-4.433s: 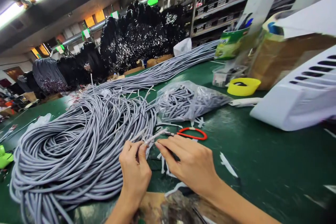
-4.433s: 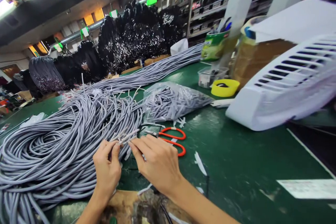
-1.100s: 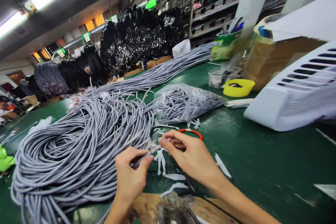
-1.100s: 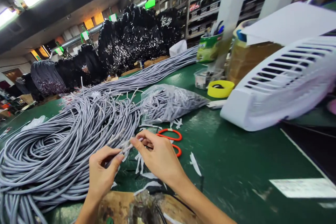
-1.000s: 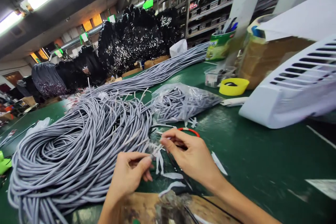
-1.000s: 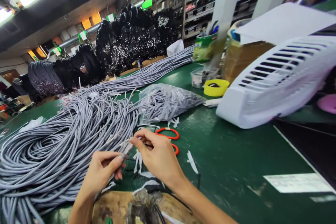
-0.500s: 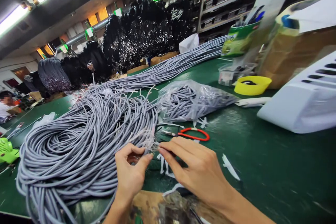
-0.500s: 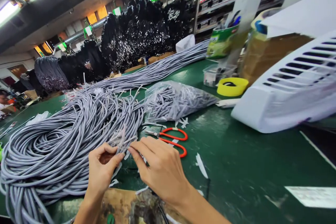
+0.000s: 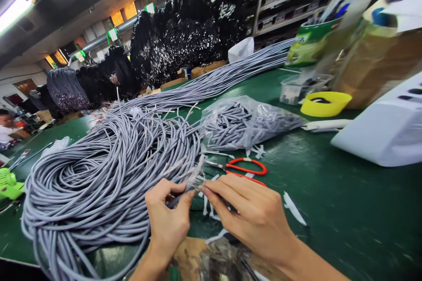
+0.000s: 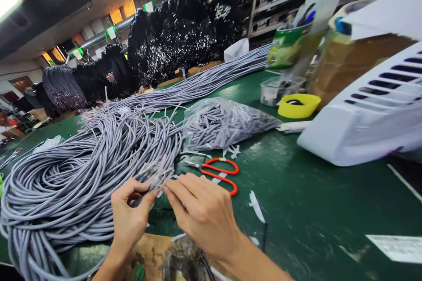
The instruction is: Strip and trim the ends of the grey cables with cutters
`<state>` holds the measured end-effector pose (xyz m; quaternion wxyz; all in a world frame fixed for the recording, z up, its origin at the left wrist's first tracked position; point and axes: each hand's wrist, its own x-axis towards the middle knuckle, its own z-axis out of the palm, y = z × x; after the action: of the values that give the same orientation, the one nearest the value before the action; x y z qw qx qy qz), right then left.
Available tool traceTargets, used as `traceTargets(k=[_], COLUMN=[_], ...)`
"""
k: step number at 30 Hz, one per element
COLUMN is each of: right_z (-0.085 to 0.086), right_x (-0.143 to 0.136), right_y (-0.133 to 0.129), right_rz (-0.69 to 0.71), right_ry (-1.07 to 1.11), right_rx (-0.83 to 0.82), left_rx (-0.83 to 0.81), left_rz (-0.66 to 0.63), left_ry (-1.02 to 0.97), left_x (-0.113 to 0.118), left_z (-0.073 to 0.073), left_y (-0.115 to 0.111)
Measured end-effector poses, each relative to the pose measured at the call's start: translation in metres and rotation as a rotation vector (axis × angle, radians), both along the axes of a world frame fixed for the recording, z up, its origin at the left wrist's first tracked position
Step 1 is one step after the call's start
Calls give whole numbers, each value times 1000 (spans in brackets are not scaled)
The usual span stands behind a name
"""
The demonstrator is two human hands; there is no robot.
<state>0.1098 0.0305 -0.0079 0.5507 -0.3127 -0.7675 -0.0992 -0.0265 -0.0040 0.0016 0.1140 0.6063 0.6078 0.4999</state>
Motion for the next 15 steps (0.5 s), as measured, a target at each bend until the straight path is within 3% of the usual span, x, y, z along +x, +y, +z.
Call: traceTargets(k=[7, 15], right_z=[-1, -3], right_x=[0, -4], right_y=[1, 1], right_rz=[-47, 18], right_ry=[-4, 54], right_rx=[-8, -16], left_rx=[-8, -47], left_rz=[2, -8], left_ry=[-48, -80], left_x=[0, 0], left_z=[1, 1], left_y=[0, -1])
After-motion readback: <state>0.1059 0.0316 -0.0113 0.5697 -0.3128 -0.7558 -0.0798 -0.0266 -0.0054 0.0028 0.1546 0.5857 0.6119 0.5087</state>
